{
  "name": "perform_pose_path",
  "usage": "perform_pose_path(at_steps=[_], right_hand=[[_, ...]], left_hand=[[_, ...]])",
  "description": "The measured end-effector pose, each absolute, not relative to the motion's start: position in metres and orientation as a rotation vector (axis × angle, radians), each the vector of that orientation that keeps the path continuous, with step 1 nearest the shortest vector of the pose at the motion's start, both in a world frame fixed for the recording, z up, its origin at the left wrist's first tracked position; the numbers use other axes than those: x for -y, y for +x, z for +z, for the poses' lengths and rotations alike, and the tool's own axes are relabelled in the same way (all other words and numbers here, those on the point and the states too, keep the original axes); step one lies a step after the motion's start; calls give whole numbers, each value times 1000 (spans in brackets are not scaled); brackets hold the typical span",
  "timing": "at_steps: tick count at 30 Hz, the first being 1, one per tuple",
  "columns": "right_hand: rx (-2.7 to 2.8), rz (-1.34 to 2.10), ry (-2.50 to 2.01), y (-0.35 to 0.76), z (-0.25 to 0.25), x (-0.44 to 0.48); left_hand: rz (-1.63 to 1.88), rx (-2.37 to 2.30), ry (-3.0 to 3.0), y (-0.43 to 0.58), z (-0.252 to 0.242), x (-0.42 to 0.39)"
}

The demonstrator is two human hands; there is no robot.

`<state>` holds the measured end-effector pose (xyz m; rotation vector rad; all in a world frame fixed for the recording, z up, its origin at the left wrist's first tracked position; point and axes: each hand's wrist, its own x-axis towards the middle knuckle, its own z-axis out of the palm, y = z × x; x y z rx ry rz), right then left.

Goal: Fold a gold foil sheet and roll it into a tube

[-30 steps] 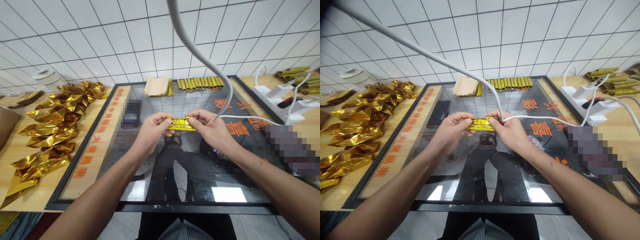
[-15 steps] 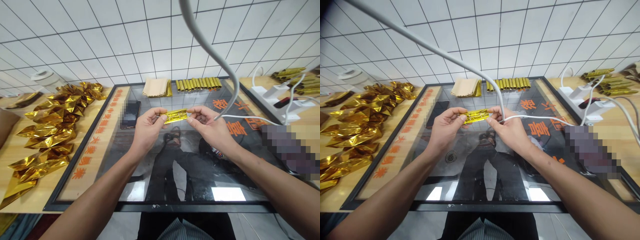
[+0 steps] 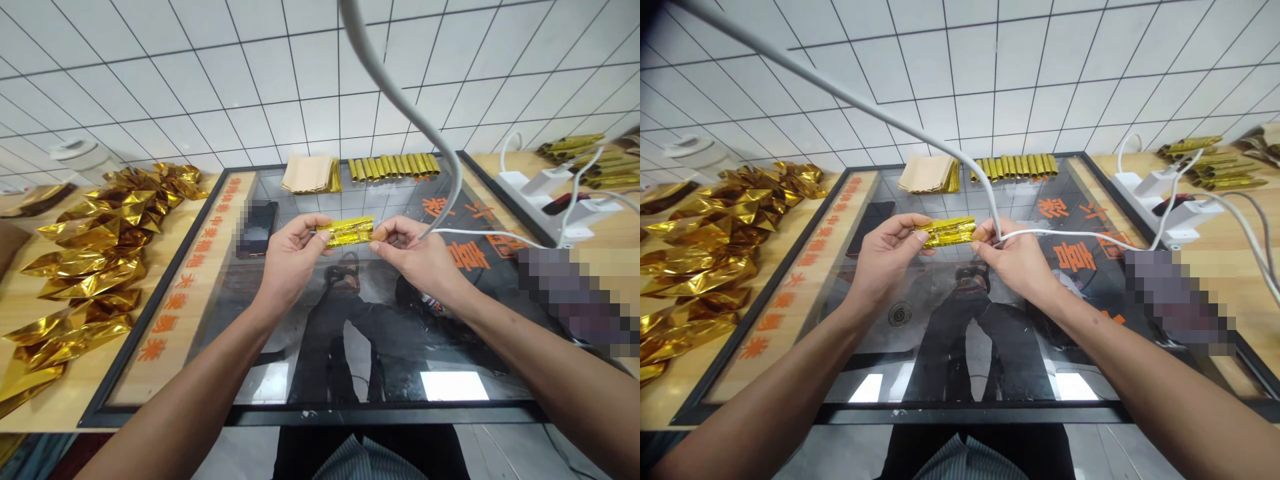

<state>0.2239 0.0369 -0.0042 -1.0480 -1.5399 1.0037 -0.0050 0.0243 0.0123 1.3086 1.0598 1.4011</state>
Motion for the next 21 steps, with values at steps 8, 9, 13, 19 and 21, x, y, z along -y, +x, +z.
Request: perform_pose_path(at_steps=[8, 9, 13, 19, 21], right_hand=[[1658, 714, -1028, 227, 1, -36], [1661, 695, -1023, 227, 3, -35], [1661, 759, -1010, 228, 6, -35], [1553, 924, -1012, 231, 5, -38], [1505, 985, -1032, 231, 4, -39]], left_hand=[[1352, -1068, 1355, -5, 13, -23], [1341, -1063, 1360, -5, 14, -23], [1288, -1048, 1365, -5, 13, -22], [1276, -951, 1408, -1, 11, -20], [1296, -923, 1436, 2, 9, -19]])
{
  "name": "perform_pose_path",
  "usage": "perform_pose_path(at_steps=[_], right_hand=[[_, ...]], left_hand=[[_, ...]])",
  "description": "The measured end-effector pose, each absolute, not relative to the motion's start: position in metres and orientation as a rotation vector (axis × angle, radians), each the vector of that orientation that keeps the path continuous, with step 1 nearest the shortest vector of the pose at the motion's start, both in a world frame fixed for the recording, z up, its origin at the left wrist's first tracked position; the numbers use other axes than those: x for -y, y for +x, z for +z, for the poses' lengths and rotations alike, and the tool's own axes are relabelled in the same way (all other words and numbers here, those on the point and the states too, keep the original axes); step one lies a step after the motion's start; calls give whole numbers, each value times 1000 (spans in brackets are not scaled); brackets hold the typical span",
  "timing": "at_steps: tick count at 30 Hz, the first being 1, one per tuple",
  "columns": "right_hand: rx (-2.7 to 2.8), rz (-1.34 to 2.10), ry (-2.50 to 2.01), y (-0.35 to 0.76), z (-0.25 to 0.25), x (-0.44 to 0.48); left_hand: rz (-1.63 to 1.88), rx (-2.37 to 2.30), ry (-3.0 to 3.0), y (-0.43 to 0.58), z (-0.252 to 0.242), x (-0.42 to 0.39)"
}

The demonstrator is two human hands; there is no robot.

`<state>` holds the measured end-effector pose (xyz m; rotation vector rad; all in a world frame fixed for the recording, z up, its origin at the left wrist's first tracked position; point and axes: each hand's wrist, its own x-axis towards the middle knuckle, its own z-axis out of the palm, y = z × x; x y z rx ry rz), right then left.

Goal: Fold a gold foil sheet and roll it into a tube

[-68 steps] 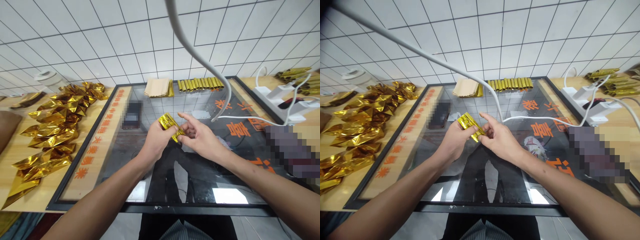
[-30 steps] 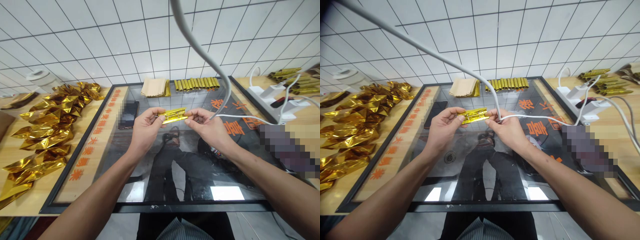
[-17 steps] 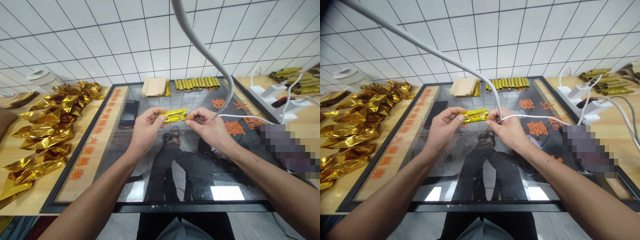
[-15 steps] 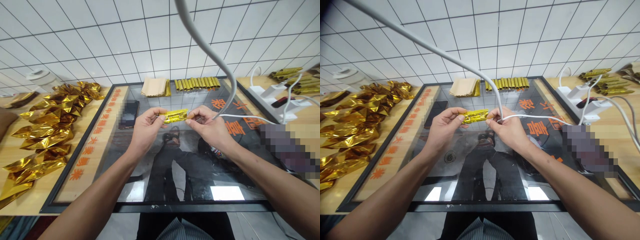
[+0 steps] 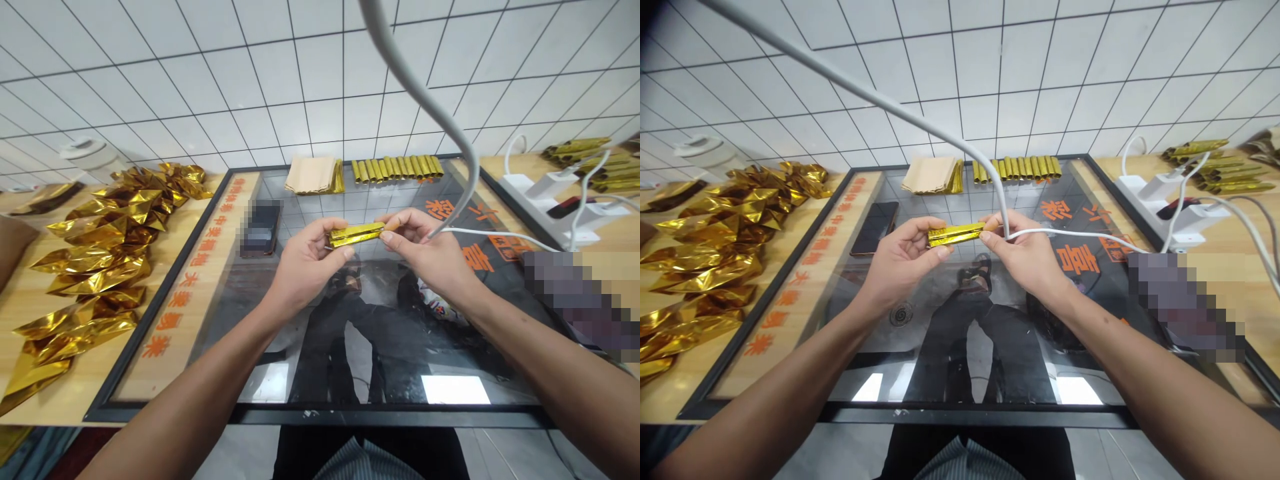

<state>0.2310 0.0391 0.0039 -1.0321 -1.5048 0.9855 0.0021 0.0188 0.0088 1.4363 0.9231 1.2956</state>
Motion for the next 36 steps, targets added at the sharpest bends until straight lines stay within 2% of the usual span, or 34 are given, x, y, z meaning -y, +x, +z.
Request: perform_pose_path(at_steps=[6, 13, 27, 36], right_hand=[[1480, 1106, -1050, 229, -2, -38], [1678, 1059, -1032, 224, -3, -33], [1823, 1068, -1013, 222, 0, -30], [2034, 624, -1067, 223, 0, -25]], left_hand=[[1350, -989, 1535, 5, 0, -15], [1387, -1099, 1684, 5, -1, -13], [1319, -1029, 1856, 5, 9, -8], [1324, -1077, 1725, 7, 2, -8]])
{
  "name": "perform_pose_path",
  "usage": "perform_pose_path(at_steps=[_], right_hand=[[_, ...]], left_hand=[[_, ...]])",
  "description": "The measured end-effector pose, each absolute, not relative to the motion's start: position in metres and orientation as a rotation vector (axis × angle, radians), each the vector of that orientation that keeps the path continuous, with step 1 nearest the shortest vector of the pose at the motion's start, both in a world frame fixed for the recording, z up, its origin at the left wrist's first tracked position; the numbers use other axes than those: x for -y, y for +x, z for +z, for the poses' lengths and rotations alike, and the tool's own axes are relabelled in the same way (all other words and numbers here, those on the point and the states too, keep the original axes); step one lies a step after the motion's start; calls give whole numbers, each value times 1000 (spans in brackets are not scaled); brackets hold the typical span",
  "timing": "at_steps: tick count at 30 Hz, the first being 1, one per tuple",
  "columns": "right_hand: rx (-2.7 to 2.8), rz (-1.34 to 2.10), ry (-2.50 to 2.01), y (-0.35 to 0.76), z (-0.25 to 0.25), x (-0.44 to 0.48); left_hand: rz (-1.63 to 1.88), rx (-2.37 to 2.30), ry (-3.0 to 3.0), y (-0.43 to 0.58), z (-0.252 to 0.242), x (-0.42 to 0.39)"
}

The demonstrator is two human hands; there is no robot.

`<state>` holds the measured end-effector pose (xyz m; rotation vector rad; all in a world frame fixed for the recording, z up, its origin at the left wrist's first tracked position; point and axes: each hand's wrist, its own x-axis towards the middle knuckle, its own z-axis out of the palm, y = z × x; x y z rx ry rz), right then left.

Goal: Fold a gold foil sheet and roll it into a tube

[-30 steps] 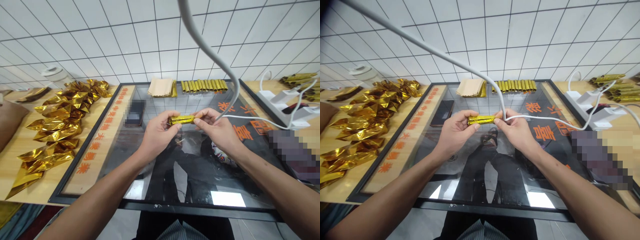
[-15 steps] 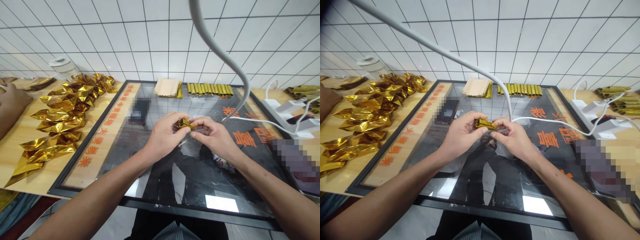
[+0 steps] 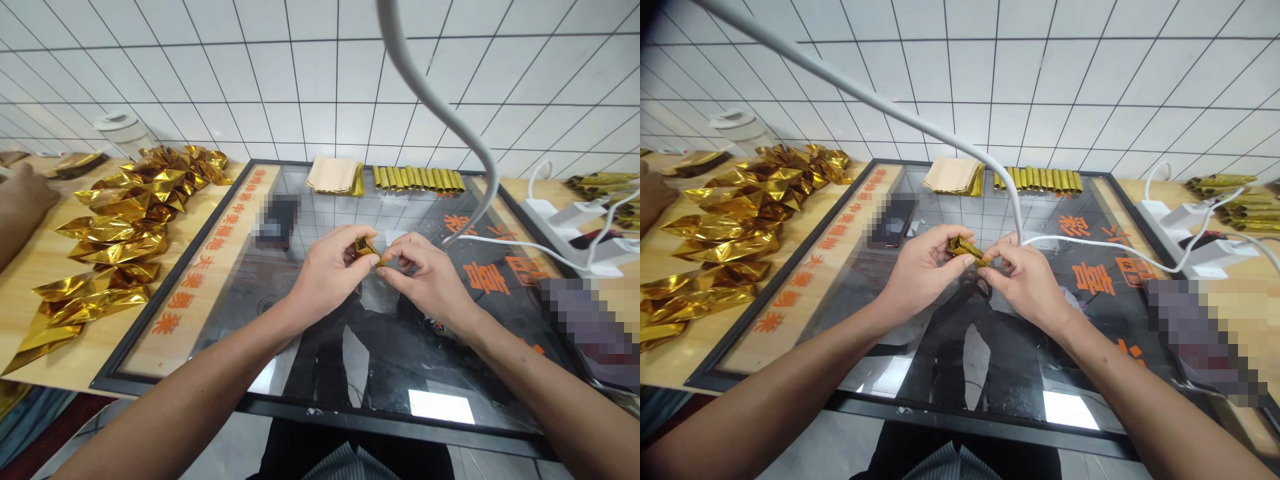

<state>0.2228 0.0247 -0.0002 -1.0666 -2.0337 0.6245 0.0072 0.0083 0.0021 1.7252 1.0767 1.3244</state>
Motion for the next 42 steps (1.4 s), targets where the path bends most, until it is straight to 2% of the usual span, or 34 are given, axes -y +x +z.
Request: perform_pose_path(at_steps=[10, 23, 31, 42], right_hand=[[2021, 664, -1155, 221, -2, -22], [1844, 961, -1119, 219, 8, -22], [1918, 833, -1124, 220, 6, -21], [2033, 456, -1138, 230, 4, -28]], left_hand=[[1310, -1067, 1622, 9, -2, -9], [1325, -1012, 1631, 8, 0, -7], [1322, -974, 1552, 9, 1, -8], [1301, -972, 1409, 5, 21, -7]])
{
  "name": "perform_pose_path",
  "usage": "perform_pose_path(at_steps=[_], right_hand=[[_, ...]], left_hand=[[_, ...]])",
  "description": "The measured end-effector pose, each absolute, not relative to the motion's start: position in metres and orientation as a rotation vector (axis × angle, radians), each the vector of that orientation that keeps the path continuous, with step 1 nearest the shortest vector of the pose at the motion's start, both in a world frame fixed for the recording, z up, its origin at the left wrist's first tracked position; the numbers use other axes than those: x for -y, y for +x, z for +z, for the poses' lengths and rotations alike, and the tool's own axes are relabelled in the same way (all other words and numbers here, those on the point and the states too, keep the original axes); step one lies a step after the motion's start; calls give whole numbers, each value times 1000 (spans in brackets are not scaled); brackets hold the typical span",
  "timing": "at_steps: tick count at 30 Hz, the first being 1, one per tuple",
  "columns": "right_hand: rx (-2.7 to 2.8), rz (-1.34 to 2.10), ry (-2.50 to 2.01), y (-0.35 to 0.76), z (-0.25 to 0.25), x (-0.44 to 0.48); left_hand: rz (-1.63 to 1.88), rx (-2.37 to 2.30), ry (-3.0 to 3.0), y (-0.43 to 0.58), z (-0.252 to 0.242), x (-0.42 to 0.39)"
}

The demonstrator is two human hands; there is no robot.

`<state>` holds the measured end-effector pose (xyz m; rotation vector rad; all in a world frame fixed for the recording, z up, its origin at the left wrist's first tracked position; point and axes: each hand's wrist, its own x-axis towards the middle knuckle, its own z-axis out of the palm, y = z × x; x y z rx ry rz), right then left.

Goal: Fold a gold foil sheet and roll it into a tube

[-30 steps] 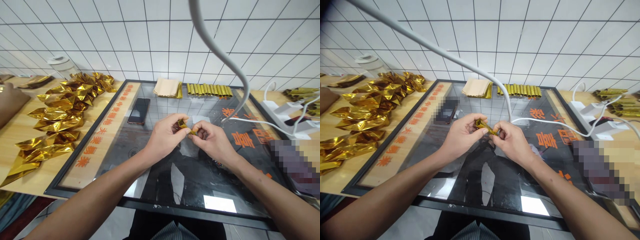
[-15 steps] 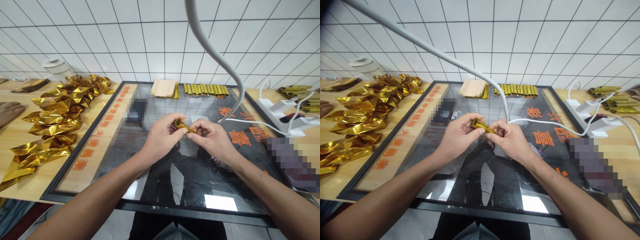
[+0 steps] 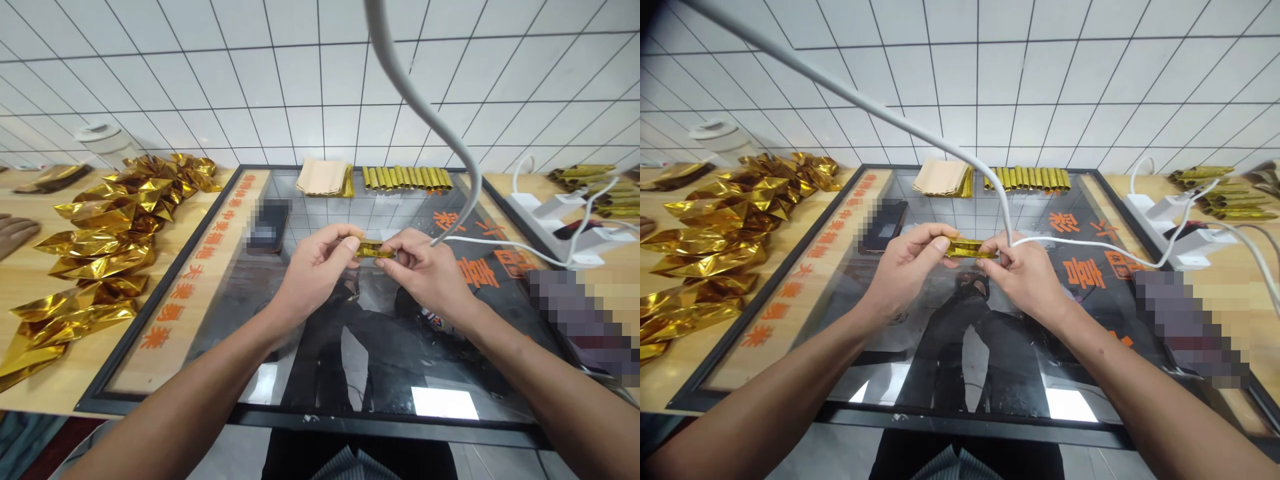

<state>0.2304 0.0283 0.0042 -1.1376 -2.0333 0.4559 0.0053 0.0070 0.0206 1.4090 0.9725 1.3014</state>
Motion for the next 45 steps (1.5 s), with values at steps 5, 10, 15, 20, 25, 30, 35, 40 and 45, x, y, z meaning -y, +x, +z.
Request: perform_pose_path(at_steps=[5, 10, 15, 20, 25, 30, 35, 40, 45], right_hand=[[2101, 394, -1043, 230, 8, -28], [2123, 365, -1071, 231, 8, -26], [2182, 379, -1070, 229, 12, -18], [2206, 305, -1075, 227, 17, -14], [2210, 244, -1035, 228, 17, -15], [2199, 216, -1026, 228, 19, -15], [2176, 198, -1030, 228, 18, -15], [2166, 186, -1026, 228, 18, -16], [2155, 194, -1030, 228, 18, -16]], left_hand=[[1284, -991, 1378, 3, 18, -11], [1285, -1043, 1356, 2, 14, -14], [1283, -1040, 1347, 3, 14, -15], [1273, -1025, 1282, 3, 18, -14], [1283, -1009, 1267, 1, 20, -15], [1277, -993, 1280, 0, 21, -15], [1266, -965, 1280, 0, 21, -16], [1251, -947, 1283, 0, 21, -15], [1248, -948, 1275, -1, 23, -14]])
